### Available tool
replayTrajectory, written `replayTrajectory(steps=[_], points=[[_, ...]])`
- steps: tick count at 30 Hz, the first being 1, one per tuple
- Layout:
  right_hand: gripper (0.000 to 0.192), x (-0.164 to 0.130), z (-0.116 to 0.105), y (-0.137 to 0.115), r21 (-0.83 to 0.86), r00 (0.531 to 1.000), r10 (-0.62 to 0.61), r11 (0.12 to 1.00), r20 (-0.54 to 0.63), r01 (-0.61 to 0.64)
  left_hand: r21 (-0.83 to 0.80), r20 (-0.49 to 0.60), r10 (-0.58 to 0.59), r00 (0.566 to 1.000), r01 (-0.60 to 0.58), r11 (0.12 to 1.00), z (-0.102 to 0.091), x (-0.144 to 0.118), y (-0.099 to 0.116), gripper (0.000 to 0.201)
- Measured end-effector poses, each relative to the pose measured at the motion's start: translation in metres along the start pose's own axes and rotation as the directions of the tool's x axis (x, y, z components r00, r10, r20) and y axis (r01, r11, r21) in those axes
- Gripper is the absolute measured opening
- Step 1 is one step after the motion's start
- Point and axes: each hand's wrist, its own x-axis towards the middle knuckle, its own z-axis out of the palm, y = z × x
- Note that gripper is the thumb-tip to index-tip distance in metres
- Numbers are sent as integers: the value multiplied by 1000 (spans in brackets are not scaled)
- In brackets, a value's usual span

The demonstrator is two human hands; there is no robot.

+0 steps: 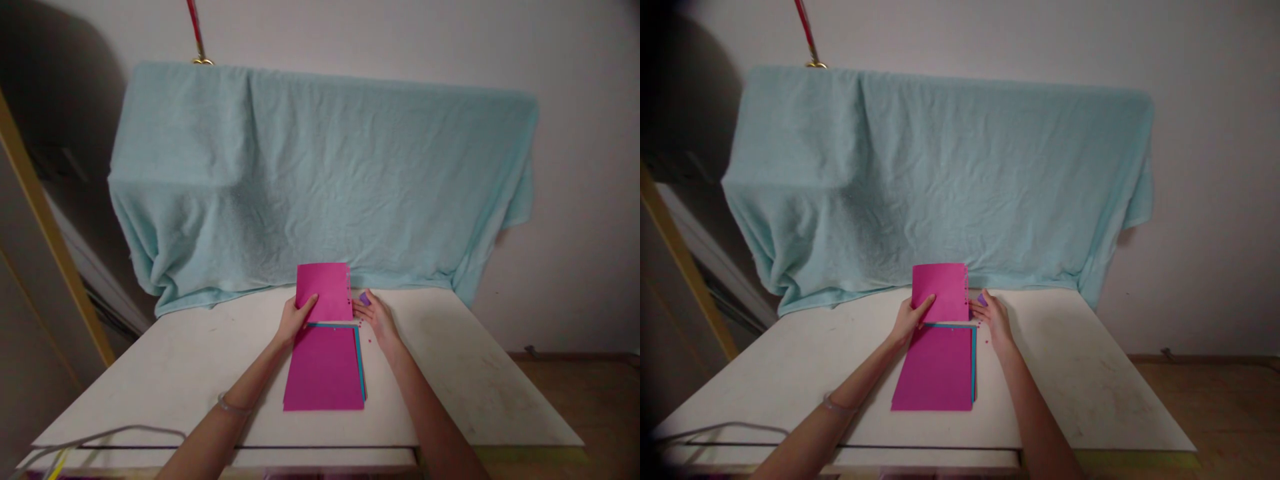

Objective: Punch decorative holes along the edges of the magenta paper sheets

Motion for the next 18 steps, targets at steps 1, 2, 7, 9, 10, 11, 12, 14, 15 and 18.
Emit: replayTrajectory(steps=[1, 2, 7, 9, 10, 11, 12, 14, 15, 18], points=[[42, 1, -1, 0, 2, 1000, 17, 1000, -6, -17, 3, 3, 0, 1000, 0, 1000, 0, 0, 0, 44], [44, 2, -2, -1, 2, 999, 33, 999, -7, -33, 5, 9, -1, 1000, 1, 1000, 0, 0, 0, 44], [45, 4, -3, 0, -13, 996, 86, 996, 14, -86, 8, 15, -4, 1000, 3, 1000, -1, 0, -1, 44], [45, 3, -2, 1, -26, 995, 98, 995, 12, -98, 9, -1, -7, 1000, 7, 1000, -1, 1, -2, 44], [44, 3, -1, 1, -33, 995, 101, 994, 7, -101, 9, -6, -10, 1000, 10, 1000, 0, 1, -2, 44], [44, 2, 0, 2, -39, 995, 101, 994, 2, -101, 7, -9, -12, 1000, 12, 1000, 0, 2, -3, 44], [43, 1, 1, 2, -43, 995, 99, 994, -1, -99, 5, -9, -15, 1000, 15, 1000, 0, 2, -4, 44], [43, 0, 3, 2, -49, 995, 95, 994, 4, -95, 1, -4, -18, 1000, 18, 1000, -1, 3, -5, 43], [44, -1, 4, 2, -51, 995, 98, 994, 9, -98, 2, -3, -18, 1000, 18, 1000, -1, 3, -6, 43], [46, -1, 5, 2, -65, 993, 116, 991, 23, -115, 13, -8, -13, 1000, 13, 1000, -2, 4, -8, 43]])
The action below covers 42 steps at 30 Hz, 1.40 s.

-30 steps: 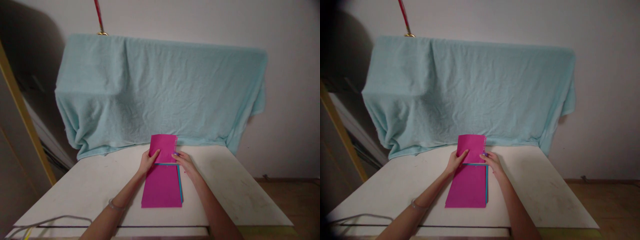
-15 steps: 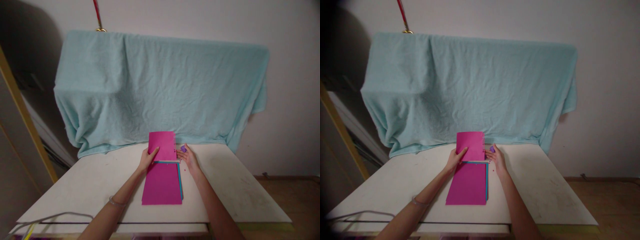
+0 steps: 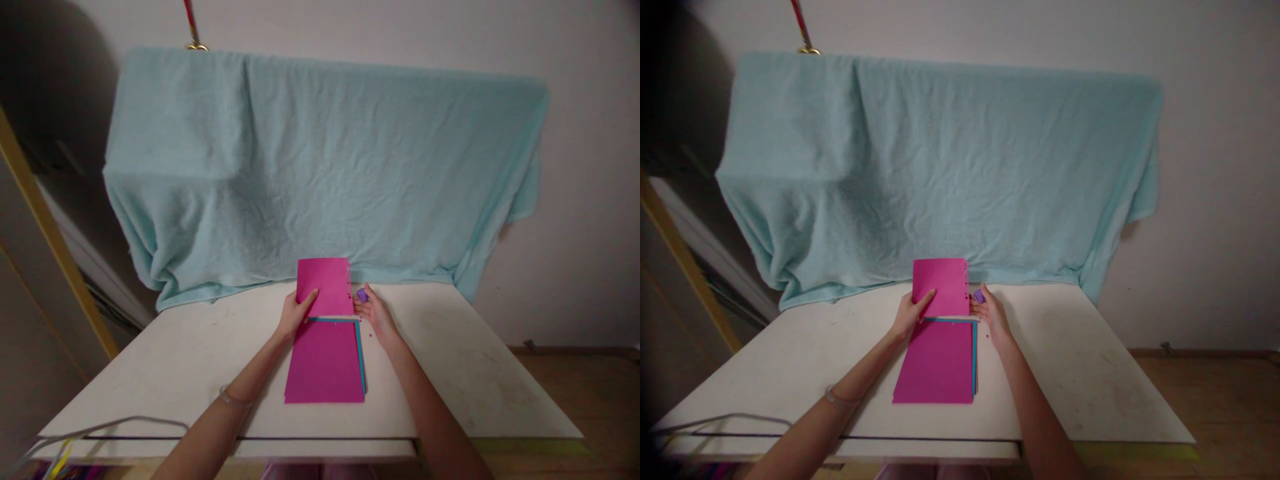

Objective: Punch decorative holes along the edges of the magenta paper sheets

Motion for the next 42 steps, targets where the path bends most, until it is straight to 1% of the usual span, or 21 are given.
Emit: replayTrajectory(steps=[4, 9, 13, 16, 19, 25, 29, 34, 39, 42], points=[[49, 0, -1, 0, -16, 1000, -14, 1000, -18, 14, 10, -8, 6, 1000, -6, 1000, -1, 1, -1, 42], [51, -1, -6, -6, -50, 992, -109, 993, -61, 106, 20, -14, 10, 1000, -10, 1000, -2, 0, -1, 42], [51, -1, -7, -10, -92, 975, -182, 981, -126, 172, 21, -3, 1, 1000, -1, 1000, -1, -1, 1, 42], [50, 0, -7, -10, -111, 965, -224, 971, -133, 210, 21, 1, -1, 1000, 1, 1000, -1, -1, 2, 41], [48, 1, -7, -10, -130, 961, -245, 965, -131, 228, 24, 1, -6, 1000, 6, 1000, 0, -1, 2, 41], [43, -2, -7, -9, -142, 935, -308, 948, -176, 286, 15, 7, -17, 1000, 17, 1000, -1, 1, -1, 42], [42, -5, -7, -10, -132, 925, -320, 945, -204, 298, 9, 13, -5, 1000, 5, 1000, -2, 1, -2, 42], [38, -6, -5, -15, -85, 929, -334, 942, -160, 325, 8, 0, -9, 1000, 9, 1000, -1, 0, -1, 42], [38, -9, 1, -14, -116, 959, -284, 953, -23, 280, 12, -19, -12, 1000, 12, 1000, -1, -1, 2, 43], [38, -11, 6, -13, -129, 967, -252, 959, 27, 254, 9, -34, -8, 999, 8, 1000, -1, -2, 3, 44]])
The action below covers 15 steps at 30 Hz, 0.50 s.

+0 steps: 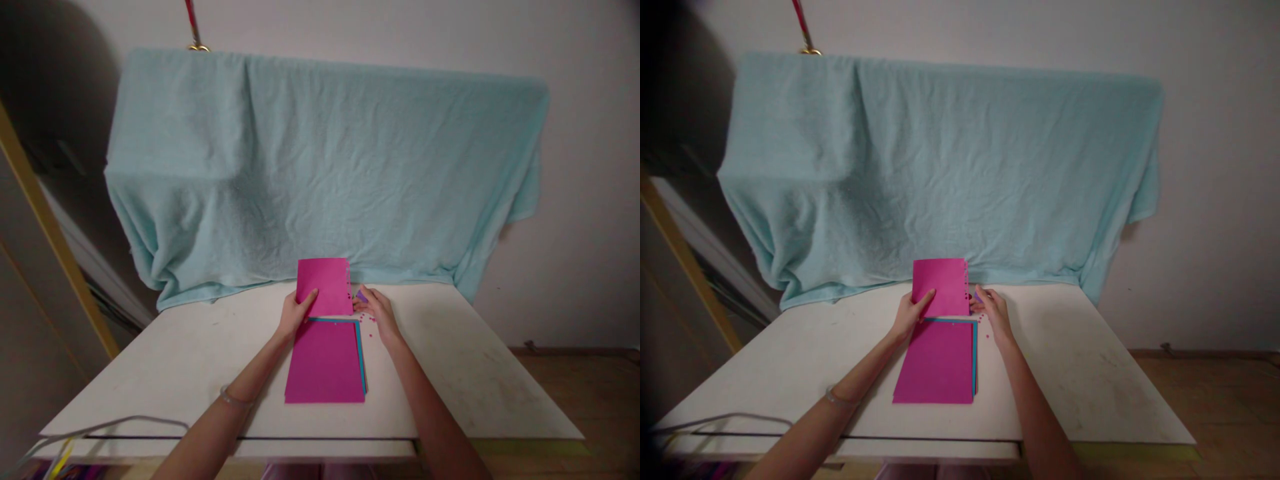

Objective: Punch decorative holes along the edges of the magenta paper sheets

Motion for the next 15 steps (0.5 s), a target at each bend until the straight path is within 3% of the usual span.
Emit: replayTrajectory(steps=[15], points=[[38, 1, 5, 5, -29, 999, 27, 999, 47, -26, 2, -8, -4, 1000, 4, 1000, 3, -1, 2, 44]])
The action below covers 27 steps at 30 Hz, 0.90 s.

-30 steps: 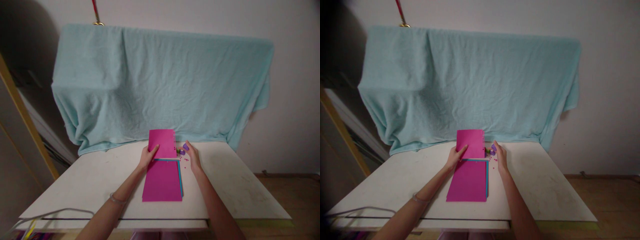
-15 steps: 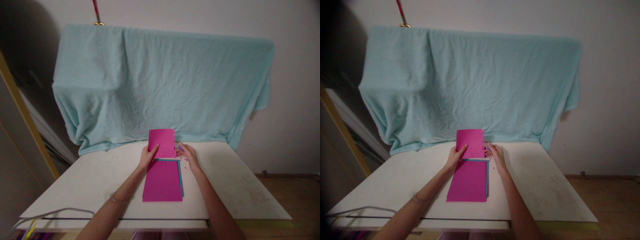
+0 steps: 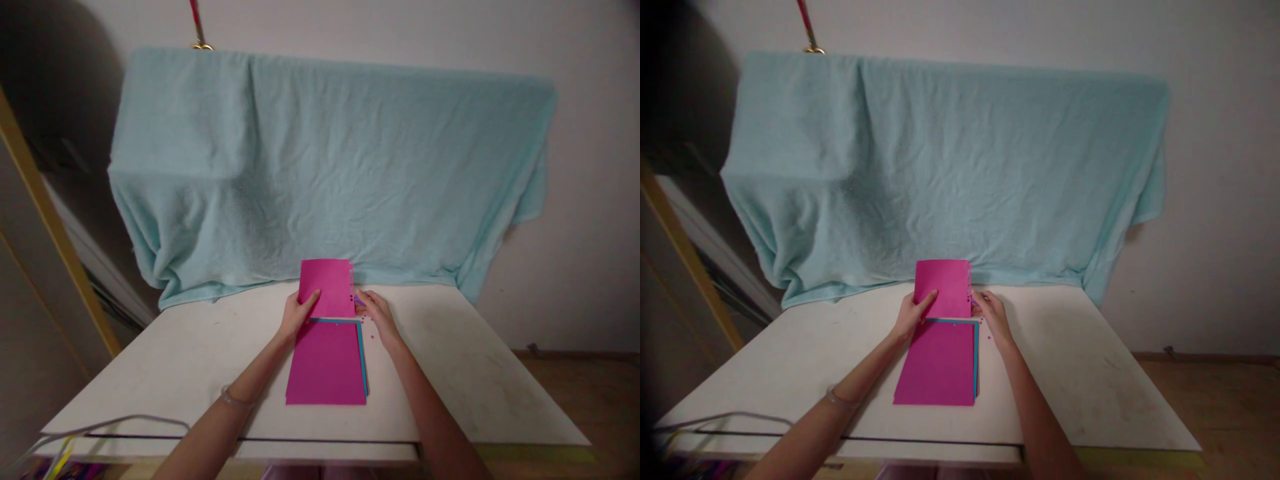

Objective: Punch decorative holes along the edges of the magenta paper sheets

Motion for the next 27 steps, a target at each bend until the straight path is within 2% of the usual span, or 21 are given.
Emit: replayTrajectory(steps=[17, 27], points=[[38, -1, 2, -3, 4, 1000, 6, 1000, -3, -6, -23, -7, -10, 1000, 10, 1000, 0, -1, 3, 46], [39, 0, 4, 0, -9, 999, -52, 999, -2, 52, -21, 15, -15, 1000, 16, 1000, -1, 0, 2, 44]])
